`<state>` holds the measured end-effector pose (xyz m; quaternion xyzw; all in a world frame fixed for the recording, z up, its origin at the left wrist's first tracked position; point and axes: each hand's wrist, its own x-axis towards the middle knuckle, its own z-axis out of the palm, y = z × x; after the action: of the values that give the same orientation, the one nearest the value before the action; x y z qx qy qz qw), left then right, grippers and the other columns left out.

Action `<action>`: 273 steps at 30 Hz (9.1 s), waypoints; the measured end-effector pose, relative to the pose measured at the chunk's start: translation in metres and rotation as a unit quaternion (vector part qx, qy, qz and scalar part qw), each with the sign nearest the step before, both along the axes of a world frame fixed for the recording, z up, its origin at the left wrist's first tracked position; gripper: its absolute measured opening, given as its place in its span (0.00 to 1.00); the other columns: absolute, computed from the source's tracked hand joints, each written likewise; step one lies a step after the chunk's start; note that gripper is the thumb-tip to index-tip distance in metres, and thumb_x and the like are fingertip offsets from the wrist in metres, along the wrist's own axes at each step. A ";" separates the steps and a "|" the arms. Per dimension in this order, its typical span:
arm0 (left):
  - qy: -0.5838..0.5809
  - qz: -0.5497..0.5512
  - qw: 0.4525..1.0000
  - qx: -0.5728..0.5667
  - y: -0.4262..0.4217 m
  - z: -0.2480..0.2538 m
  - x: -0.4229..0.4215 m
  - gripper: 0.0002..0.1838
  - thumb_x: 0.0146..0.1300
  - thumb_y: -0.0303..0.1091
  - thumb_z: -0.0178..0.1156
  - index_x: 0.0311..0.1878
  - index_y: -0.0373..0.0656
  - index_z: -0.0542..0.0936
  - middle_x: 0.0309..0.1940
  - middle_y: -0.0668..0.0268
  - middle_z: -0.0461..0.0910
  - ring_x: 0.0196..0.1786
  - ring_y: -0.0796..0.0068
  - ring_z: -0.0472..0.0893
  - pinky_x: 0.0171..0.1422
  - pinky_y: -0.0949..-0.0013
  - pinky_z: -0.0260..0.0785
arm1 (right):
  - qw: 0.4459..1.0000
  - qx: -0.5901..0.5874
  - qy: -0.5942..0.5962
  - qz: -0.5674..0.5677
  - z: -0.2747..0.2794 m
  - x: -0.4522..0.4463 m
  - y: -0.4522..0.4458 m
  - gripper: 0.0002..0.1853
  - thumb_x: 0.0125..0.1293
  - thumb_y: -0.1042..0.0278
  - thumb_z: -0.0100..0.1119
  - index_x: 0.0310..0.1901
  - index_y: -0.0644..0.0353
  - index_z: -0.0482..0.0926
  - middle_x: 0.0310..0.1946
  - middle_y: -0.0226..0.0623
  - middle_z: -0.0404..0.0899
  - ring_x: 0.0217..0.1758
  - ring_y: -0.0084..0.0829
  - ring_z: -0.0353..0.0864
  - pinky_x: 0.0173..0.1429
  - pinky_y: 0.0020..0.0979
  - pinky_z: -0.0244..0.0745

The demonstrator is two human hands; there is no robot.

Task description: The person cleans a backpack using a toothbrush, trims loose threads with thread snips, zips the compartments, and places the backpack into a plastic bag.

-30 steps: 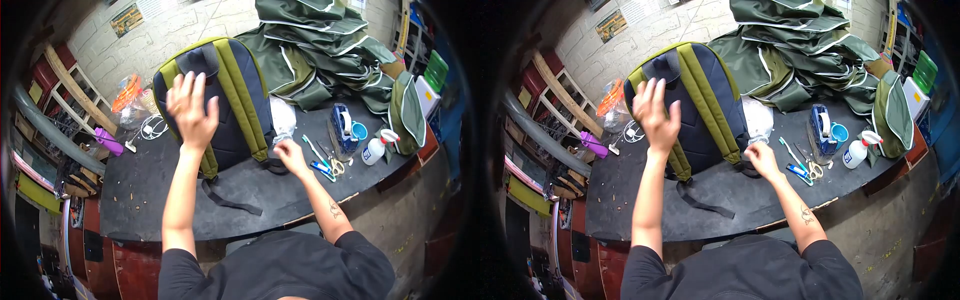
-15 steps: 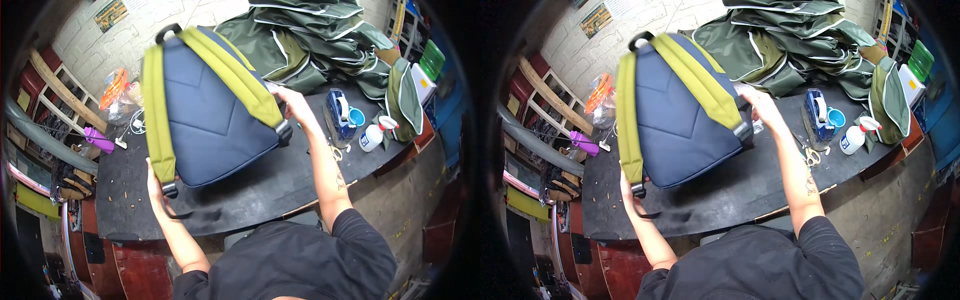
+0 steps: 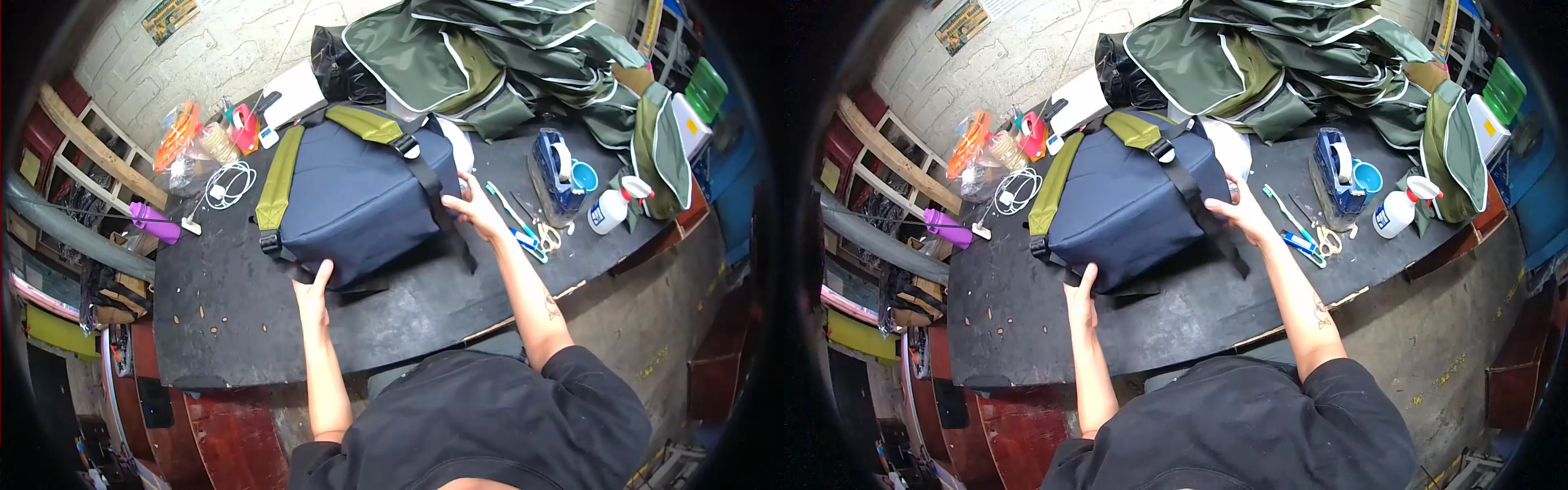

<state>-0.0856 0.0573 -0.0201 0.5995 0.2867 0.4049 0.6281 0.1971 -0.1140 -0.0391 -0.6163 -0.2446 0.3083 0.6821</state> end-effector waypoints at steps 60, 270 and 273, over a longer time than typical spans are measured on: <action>0.518 0.079 0.653 0.546 -0.048 0.017 -0.002 0.34 0.44 0.31 0.70 0.60 0.50 0.75 0.63 0.53 0.65 0.60 0.57 0.67 0.68 0.54 0.54 | 0.694 -0.265 -0.649 0.164 -0.026 -0.130 0.052 0.38 0.58 0.31 0.49 0.70 0.29 0.58 0.76 0.37 0.37 0.78 0.52 0.30 0.68 0.74 0.27; 0.398 -0.255 0.734 0.488 -0.086 -0.055 0.081 0.40 0.66 0.64 0.44 0.75 0.55 0.50 0.76 0.49 0.35 0.77 0.44 0.29 0.70 0.30 0.20 | 0.798 -0.344 -0.478 -0.128 0.073 -0.031 -0.020 0.07 0.63 0.70 0.52 0.41 0.61 0.74 0.37 0.49 0.74 0.34 0.53 0.81 0.37 0.47 0.76; 0.394 -0.249 0.737 0.489 -0.086 -0.061 0.080 0.40 0.66 0.64 0.44 0.75 0.55 0.50 0.75 0.49 0.35 0.77 0.44 0.30 0.70 0.30 0.20 | 0.799 -0.305 -0.498 -0.142 0.036 -0.030 0.047 0.10 0.63 0.71 0.50 0.46 0.58 0.76 0.38 0.51 0.74 0.34 0.52 0.82 0.39 0.46 0.79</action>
<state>-0.0056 -0.0290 -0.0808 0.9801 0.1118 0.0459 0.1577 0.1667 -0.0668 -0.0033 -0.8889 -0.3538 -0.0833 0.2789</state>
